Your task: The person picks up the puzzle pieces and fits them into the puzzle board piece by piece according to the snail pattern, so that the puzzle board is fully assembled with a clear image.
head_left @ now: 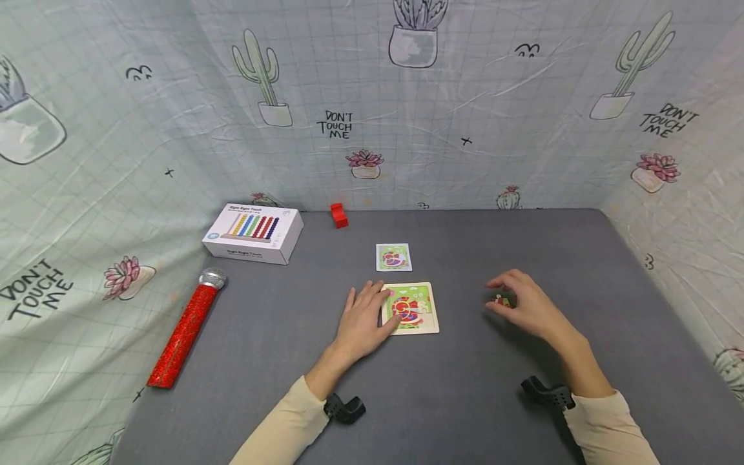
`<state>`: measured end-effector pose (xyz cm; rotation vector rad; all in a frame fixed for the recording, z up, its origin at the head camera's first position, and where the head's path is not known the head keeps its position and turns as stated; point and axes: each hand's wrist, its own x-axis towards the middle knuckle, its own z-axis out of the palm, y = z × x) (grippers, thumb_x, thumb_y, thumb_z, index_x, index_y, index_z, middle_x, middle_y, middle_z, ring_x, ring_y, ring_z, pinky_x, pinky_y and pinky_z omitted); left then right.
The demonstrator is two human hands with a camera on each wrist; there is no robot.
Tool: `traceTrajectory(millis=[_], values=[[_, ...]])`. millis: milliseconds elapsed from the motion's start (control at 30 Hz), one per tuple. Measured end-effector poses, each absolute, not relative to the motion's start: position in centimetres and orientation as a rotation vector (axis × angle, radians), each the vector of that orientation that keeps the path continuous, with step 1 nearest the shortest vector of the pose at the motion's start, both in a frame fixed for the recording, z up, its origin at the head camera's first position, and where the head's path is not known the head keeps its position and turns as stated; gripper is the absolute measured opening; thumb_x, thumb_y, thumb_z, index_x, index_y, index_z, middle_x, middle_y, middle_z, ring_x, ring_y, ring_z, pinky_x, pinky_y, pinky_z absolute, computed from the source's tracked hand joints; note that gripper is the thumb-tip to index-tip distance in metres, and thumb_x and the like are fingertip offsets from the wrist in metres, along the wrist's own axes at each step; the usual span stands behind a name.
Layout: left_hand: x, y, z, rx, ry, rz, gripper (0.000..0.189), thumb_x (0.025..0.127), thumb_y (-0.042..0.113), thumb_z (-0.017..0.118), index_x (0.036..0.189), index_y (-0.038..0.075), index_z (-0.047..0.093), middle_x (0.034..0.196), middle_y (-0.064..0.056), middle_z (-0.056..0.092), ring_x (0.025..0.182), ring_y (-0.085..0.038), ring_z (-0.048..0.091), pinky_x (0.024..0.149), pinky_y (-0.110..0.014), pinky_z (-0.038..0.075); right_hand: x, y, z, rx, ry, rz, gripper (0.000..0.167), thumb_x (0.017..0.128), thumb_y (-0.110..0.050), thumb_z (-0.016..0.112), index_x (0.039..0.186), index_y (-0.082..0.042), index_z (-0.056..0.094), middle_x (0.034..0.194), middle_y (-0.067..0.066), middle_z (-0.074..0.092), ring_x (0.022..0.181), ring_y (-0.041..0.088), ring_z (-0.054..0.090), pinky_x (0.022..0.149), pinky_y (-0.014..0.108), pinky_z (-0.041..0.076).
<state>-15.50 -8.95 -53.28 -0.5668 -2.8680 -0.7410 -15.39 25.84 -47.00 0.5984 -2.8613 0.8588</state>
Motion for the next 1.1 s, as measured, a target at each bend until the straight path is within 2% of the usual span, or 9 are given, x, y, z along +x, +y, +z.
traceTrajectory(millis=[300,633,933,1100], values=[[-15.5,-8.8,-53.4,-0.572,-2.876,-0.724,0.061,0.094,0.049,0.061,0.142,0.012,0.056,0.155,-0.01,0.046,0.15,-0.03,0.036,0.123,-0.059,0.019,-14.8,27.9,-47.6,0.549,-2.911,0.827,0.041,0.085,-0.019,0.08,0.12,-0.004,0.066,0.117,0.015,0.059,0.107,0.035,0.055,0.088,0.057,0.048],[-15.6,-8.8,-53.4,-0.568,-2.882,-0.724,0.061,0.094,0.05,0.06,0.142,0.012,0.055,0.156,-0.009,0.046,0.15,-0.03,0.035,0.124,-0.058,0.017,-14.6,29.7,-48.1,0.53,-3.01,0.781,0.051,0.084,-0.021,0.082,0.126,-0.001,0.063,0.121,0.02,0.055,0.106,0.036,0.051,0.087,0.056,0.045],[-15.6,-8.9,-53.3,-0.57,-2.88,-0.718,0.062,0.094,0.05,0.061,0.142,0.011,0.055,0.156,-0.01,0.045,0.15,-0.031,0.035,0.124,-0.059,0.017,-14.8,30.0,-48.6,0.521,-3.041,0.746,0.043,0.086,-0.014,0.078,0.125,0.0,0.064,0.117,0.019,0.058,0.099,0.031,0.054,0.083,0.048,0.046],[-15.6,-8.9,-53.4,-0.57,-2.882,-0.724,0.062,0.094,0.049,0.061,0.142,0.011,0.055,0.156,-0.01,0.045,0.15,-0.031,0.034,0.124,-0.059,0.017,-14.9,29.7,-48.8,0.533,-3.024,0.75,0.035,0.087,-0.012,0.077,0.118,0.001,0.068,0.108,0.014,0.063,0.094,0.026,0.058,0.079,0.044,0.049]])
